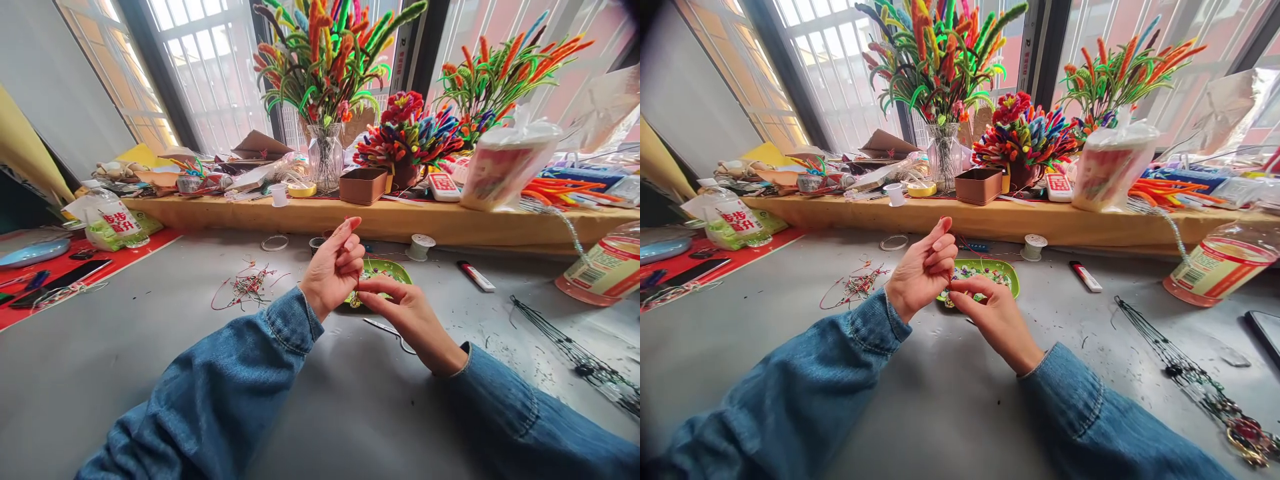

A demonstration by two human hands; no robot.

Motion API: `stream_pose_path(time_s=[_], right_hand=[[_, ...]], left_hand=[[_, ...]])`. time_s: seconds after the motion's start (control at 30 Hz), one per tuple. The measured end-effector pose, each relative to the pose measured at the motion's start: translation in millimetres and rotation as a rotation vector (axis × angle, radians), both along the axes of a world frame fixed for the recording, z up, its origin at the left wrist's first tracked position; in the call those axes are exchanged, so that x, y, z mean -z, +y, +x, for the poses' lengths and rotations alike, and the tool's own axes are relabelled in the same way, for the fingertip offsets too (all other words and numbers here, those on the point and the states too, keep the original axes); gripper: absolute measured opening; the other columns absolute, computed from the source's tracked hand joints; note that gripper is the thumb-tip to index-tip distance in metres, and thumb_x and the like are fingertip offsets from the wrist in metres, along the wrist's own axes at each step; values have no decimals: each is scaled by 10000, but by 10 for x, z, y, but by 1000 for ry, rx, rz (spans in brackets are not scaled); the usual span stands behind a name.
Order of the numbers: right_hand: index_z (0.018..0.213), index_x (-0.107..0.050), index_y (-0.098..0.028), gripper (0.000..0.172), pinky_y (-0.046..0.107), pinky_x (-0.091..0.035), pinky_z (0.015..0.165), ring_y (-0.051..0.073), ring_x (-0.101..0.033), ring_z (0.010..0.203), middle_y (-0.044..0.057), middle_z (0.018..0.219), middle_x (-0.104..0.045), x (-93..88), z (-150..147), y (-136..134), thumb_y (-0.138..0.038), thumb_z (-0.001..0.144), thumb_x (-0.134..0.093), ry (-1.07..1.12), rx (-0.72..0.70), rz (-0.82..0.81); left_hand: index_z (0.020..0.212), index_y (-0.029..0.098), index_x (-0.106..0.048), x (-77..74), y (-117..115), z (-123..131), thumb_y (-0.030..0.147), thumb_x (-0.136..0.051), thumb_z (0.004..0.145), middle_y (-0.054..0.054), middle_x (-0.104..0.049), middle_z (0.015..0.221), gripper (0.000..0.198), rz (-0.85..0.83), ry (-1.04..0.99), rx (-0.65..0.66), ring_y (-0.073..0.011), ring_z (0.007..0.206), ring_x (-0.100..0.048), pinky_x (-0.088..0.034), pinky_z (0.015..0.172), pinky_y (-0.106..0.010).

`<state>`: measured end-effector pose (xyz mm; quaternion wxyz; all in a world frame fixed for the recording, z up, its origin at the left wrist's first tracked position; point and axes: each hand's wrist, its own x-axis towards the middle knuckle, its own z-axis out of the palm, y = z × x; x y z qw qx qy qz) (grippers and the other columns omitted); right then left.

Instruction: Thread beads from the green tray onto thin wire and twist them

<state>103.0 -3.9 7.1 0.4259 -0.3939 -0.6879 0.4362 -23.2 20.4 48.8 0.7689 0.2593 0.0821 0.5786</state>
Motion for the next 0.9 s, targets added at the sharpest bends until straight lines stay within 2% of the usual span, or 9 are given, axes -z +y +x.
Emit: stream_pose_path(time_s=[0.1, 0.17, 0.23, 0.3, 0.4, 0.57, 0.77, 0.9], right_hand=[[757, -658, -158, 224, 264, -386, 634, 141, -502, 711, 33, 753, -599, -11, 4, -6, -347, 700, -554, 7, -70, 5], [708, -654, -149, 225, 239, -369, 574, 115, -479, 636, 18, 674, -581, -21, 3, -14, -353, 695, -561, 11, -110, -55], [687, -654, -143, 229, 221, -344, 516, 93, -448, 570, 8, 615, -558, -35, 2, -19, -357, 686, -571, 29, -118, -129], [677, -656, -135, 235, 211, -322, 473, 82, -429, 532, 6, 580, -546, -45, 5, -13, -360, 668, -589, 77, -79, -196], [718, -663, -137, 245, 202, -322, 463, 82, -442, 547, 17, 632, -582, -40, 27, 17, -365, 650, -606, 157, 32, -223], [777, -660, -156, 265, 200, -348, 489, 86, -478, 589, 21, 706, -622, 6, 82, 69, -375, 636, -616, 241, 224, -184], [744, -669, -153, 277, 218, -362, 494, 103, -499, 593, 27, 691, -633, 27, 92, 81, -387, 598, -638, 283, 287, -189], [746, -670, -154, 277, 214, -358, 497, 99, -491, 594, 31, 710, -637, 18, 86, 80, -381, 589, -649, 293, 298, -205]], left_hand=[[818, 119, -555, 16, 5, 32, 153, -390, 824, 59, -331, 513, 169, 2, 30, 52, 9, 354, -263, -202, 305, -79], [825, 124, -566, 43, 26, 42, 154, -415, 812, 52, -372, 524, 154, 13, 64, 81, 11, 371, -310, -236, 318, -65], [842, 134, -577, 89, 60, 38, 166, -450, 794, 37, -445, 556, 139, 12, 139, 70, 4, 425, -404, -320, 373, -60], [888, 146, -582, 153, 92, 19, 203, -473, 783, 2, -549, 666, 162, 4, 264, 27, -28, 552, -516, -427, 501, -100], [949, 140, -566, 270, 96, -24, 346, -456, 779, -81, -601, 910, 289, -14, 487, 30, -100, 712, -581, -479, 608, -191], [942, 111, -538, 405, -52, -73, 506, -444, 723, -132, -609, 887, 461, -111, 664, 67, -154, 729, -606, -485, 616, -234], [806, 126, -576, 461, -140, -64, 230, -652, 630, -55, -629, 779, 218, -38, 721, -34, -106, 708, -604, -455, 629, -167], [728, 109, -591, 510, -95, -67, 220, -652, 627, -49, -630, 745, 162, -63, 703, -91, -96, 679, -599, -448, 601, -157]])
